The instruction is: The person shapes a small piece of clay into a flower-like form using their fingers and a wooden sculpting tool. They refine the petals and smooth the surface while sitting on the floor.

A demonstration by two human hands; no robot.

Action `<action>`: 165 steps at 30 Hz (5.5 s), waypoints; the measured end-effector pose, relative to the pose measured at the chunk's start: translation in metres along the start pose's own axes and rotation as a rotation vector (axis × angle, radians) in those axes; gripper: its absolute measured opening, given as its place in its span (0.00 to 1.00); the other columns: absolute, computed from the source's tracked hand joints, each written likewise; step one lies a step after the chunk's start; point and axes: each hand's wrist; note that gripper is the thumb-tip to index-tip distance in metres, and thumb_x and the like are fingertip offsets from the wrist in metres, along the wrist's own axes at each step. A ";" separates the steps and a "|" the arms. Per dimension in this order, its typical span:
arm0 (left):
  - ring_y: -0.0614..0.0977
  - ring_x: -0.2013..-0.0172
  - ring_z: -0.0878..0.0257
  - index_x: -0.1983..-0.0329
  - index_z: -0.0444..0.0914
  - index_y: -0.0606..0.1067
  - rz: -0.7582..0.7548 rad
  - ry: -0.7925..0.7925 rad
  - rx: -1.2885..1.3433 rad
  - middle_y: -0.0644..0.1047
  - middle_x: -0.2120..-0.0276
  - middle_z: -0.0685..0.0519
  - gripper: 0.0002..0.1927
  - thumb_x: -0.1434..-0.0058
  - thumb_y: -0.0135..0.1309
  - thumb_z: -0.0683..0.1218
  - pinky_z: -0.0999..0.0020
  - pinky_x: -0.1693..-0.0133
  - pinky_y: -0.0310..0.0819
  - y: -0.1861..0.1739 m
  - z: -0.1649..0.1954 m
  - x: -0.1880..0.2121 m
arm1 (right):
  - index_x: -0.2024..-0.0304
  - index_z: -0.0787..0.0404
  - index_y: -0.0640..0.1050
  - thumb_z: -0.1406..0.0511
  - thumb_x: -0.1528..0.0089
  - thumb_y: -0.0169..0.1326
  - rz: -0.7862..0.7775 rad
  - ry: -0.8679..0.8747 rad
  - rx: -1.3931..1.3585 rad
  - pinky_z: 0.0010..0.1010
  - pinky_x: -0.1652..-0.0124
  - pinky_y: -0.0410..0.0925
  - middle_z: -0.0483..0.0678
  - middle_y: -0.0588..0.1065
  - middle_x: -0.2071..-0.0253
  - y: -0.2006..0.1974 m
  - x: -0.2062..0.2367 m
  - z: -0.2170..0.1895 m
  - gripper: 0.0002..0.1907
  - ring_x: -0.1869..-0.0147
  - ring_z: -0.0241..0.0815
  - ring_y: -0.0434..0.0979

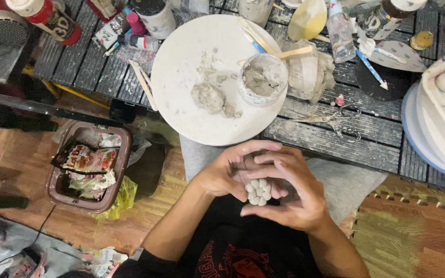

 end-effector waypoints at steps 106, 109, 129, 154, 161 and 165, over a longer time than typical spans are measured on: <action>0.76 0.37 0.41 0.29 0.26 0.65 0.519 0.276 -0.185 0.72 0.36 0.34 0.23 0.27 0.48 0.38 0.45 0.34 0.72 0.039 -0.006 -0.006 | 0.52 0.67 0.79 0.73 0.33 0.57 0.196 0.220 0.201 0.28 0.65 0.79 0.59 0.80 0.58 -0.045 0.059 -0.005 0.07 0.59 0.44 0.87; 0.75 0.37 0.42 0.30 0.28 0.65 0.482 0.266 -0.060 0.71 0.36 0.35 0.25 0.29 0.51 0.37 0.44 0.33 0.71 0.037 -0.020 -0.006 | 0.51 0.67 0.79 0.72 0.34 0.60 0.191 0.248 0.284 0.32 0.60 0.81 0.58 0.79 0.57 -0.042 0.063 -0.018 0.09 0.56 0.49 0.85; 0.78 0.37 0.45 0.34 0.24 0.70 0.423 0.200 -0.082 0.72 0.34 0.35 0.26 0.35 0.56 0.31 0.53 0.36 0.75 0.035 -0.026 0.000 | 0.57 0.62 0.81 0.73 0.44 0.65 0.155 0.121 0.281 0.31 0.61 0.78 0.56 0.78 0.60 -0.040 0.079 -0.014 0.12 0.57 0.48 0.85; 0.77 0.37 0.44 0.39 0.39 0.79 0.265 0.206 -0.314 0.74 0.35 0.34 0.26 0.40 0.63 0.29 0.50 0.35 0.78 0.046 -0.015 0.009 | 0.58 0.75 0.80 0.66 0.26 0.54 0.498 0.429 -0.617 0.30 0.76 0.71 0.59 0.78 0.73 -0.051 0.077 0.000 0.13 0.77 0.42 0.77; 0.77 0.36 0.43 0.39 0.38 0.80 0.203 0.221 -0.255 0.74 0.38 0.33 0.24 0.38 0.63 0.30 0.51 0.38 0.80 0.047 -0.015 0.009 | 0.59 0.75 0.80 0.68 0.26 0.55 0.508 0.462 -0.659 0.30 0.75 0.68 0.59 0.78 0.75 -0.049 0.081 -0.003 0.13 0.77 0.42 0.76; 0.77 0.37 0.42 0.40 0.37 0.80 0.204 0.193 -0.250 0.74 0.38 0.33 0.24 0.38 0.64 0.29 0.51 0.39 0.80 0.049 -0.014 0.011 | 0.60 0.76 0.80 0.68 0.27 0.55 0.547 0.486 -0.697 0.29 0.77 0.68 0.58 0.77 0.76 -0.049 0.085 -0.007 0.13 0.79 0.41 0.74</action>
Point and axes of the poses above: each hand's wrist, its own x-axis away from the middle knuckle, its own y-axis out of the palm, z = x × y
